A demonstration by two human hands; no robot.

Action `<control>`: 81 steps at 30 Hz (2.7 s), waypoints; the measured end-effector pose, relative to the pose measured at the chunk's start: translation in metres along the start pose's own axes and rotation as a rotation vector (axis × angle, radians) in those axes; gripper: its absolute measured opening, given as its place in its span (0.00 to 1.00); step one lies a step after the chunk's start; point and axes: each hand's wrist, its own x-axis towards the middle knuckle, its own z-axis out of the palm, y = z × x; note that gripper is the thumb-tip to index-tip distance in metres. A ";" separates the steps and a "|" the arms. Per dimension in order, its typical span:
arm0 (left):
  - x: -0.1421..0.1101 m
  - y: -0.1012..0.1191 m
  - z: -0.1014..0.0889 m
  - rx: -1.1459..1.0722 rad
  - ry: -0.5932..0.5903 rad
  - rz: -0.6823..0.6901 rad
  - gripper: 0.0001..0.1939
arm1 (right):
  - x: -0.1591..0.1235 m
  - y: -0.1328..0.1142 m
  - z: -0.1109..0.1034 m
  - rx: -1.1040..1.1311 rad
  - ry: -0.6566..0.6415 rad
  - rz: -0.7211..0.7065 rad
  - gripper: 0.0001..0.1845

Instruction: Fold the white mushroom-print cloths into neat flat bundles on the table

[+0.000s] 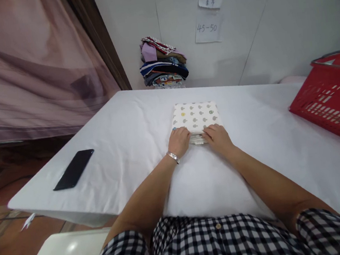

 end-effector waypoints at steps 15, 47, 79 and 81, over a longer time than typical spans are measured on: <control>-0.006 -0.018 -0.011 0.002 -0.038 0.032 0.07 | -0.005 0.011 -0.006 0.001 -0.071 -0.154 0.14; -0.008 -0.030 -0.024 -0.005 -0.149 -0.010 0.10 | -0.008 0.015 -0.006 -0.038 -0.118 -0.103 0.14; -0.013 -0.022 -0.028 -0.113 -0.077 -0.204 0.09 | -0.011 0.007 -0.006 0.023 -0.201 -0.116 0.14; -0.014 -0.022 -0.025 -0.135 -0.103 -0.249 0.07 | -0.012 0.005 -0.009 0.059 -0.203 -0.089 0.14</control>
